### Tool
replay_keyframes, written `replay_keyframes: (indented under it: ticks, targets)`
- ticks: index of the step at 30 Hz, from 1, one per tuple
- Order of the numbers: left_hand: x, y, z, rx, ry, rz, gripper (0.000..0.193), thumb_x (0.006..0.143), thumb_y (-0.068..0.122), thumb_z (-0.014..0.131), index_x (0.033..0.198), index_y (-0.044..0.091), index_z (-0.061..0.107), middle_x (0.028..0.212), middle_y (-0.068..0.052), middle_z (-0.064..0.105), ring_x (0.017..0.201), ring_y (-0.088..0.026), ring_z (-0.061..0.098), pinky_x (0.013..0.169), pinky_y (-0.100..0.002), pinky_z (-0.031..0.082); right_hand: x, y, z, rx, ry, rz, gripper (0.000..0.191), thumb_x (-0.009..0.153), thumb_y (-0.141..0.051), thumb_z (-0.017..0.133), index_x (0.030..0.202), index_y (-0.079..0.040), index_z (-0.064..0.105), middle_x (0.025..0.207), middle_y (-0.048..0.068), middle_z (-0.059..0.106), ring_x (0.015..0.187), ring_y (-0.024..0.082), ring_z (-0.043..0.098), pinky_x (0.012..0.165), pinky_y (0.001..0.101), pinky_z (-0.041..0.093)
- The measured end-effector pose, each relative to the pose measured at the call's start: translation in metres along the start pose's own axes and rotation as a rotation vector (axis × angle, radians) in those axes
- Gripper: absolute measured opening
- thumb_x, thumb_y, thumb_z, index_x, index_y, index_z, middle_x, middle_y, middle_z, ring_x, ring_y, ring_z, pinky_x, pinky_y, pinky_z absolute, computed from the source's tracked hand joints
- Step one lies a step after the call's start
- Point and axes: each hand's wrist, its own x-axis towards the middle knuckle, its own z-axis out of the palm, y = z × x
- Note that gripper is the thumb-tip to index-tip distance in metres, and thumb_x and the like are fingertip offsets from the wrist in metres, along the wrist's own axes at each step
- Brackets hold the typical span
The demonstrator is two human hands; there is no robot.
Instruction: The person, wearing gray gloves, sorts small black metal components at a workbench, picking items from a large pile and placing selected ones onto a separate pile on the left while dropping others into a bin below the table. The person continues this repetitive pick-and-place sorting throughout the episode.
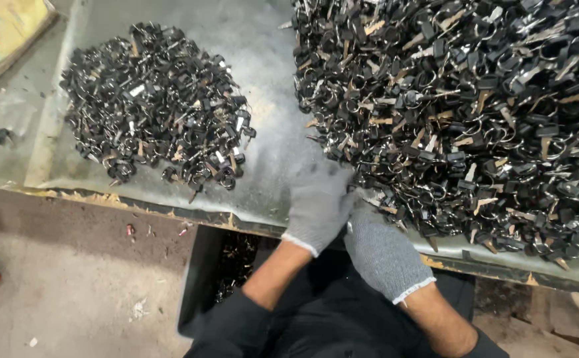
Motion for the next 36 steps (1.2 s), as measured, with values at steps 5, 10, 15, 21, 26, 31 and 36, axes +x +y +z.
replay_keyframes:
  ticks: [5, 10, 15, 21, 26, 31, 36]
  targets:
    - [-0.011, -0.004, -0.005, -0.055, -0.129, -0.021, 0.02, 0.079, 0.019, 0.079, 0.096, 0.013, 0.07, 0.087, -0.008, 0.07, 0.09, -0.032, 0.068, 0.082, -0.047, 0.051, -0.004, -0.001, -0.008, 0.047, -0.055, 0.344, 0.034, 0.093, -0.023, 0.063, 0.118, -0.001, 0.056, 0.079, 0.023, 0.072, 0.075, 0.04, 0.072, 0.066, 0.0521, 0.057]
    - [-0.04, -0.02, -0.004, -0.12, -0.094, -0.083, 0.022, 0.081, 0.013, 0.075, 0.102, 0.01, 0.07, 0.087, -0.009, 0.067, 0.088, -0.033, 0.065, 0.079, -0.047, 0.047, -0.004, 0.003, -0.007, -0.019, 0.116, -0.001, 0.024, 0.091, -0.02, 0.065, 0.109, -0.006, 0.058, 0.084, 0.02, 0.072, 0.068, 0.038, 0.072, 0.054, 0.0491, 0.056]
    - [-0.046, -0.024, 0.008, 0.032, -0.047, 0.093, 0.015, 0.084, 0.009, 0.071, 0.099, 0.008, 0.069, 0.087, -0.01, 0.065, 0.089, -0.034, 0.062, 0.081, -0.048, 0.047, 0.009, -0.008, 0.005, -0.236, 0.048, 0.153, 0.018, 0.099, -0.022, 0.061, 0.104, -0.005, 0.058, 0.082, 0.016, 0.071, 0.064, 0.036, 0.071, 0.052, 0.0471, 0.057]
    - [-0.043, -0.029, 0.011, 0.012, -0.094, 0.086, 0.014, 0.084, 0.011, 0.07, 0.098, 0.009, 0.069, 0.088, -0.011, 0.065, 0.091, -0.033, 0.062, 0.083, -0.049, 0.046, 0.02, -0.003, -0.012, 0.064, -0.123, 0.179, 0.032, 0.094, -0.026, 0.065, 0.113, -0.003, 0.053, 0.073, 0.017, 0.072, 0.068, 0.037, 0.072, 0.057, 0.0504, 0.054]
    - [-0.043, -0.025, 0.008, 0.027, -0.138, 0.049, 0.016, 0.082, 0.007, 0.066, 0.098, 0.006, 0.069, 0.09, -0.013, 0.065, 0.095, -0.035, 0.062, 0.085, -0.05, 0.046, 0.012, -0.014, -0.009, -0.143, -0.041, 0.18, 0.021, 0.095, -0.021, 0.062, 0.109, -0.007, 0.055, 0.089, 0.017, 0.071, 0.066, 0.037, 0.072, 0.054, 0.0476, 0.057]
    - [-0.039, -0.027, 0.011, 0.114, -0.113, 0.151, 0.022, 0.082, 0.008, 0.065, 0.103, 0.006, 0.071, 0.093, -0.014, 0.066, 0.098, -0.036, 0.063, 0.087, -0.051, 0.048, 0.005, -0.021, 0.003, -0.194, -0.02, 0.201, 0.018, 0.093, -0.013, 0.058, 0.111, -0.007, 0.055, 0.098, 0.019, 0.069, 0.069, 0.037, 0.073, 0.055, 0.0465, 0.059]
    - [-0.034, -0.029, 0.011, 0.157, -0.148, 0.195, 0.014, 0.082, 0.01, 0.067, 0.095, 0.006, 0.071, 0.089, -0.013, 0.068, 0.096, -0.036, 0.065, 0.086, -0.049, 0.05, 0.014, -0.009, 0.0, -0.106, 0.059, 0.078, 0.014, 0.095, -0.01, 0.056, 0.109, -0.007, 0.056, 0.089, 0.018, 0.071, 0.074, 0.037, 0.074, 0.06, 0.0489, 0.059]
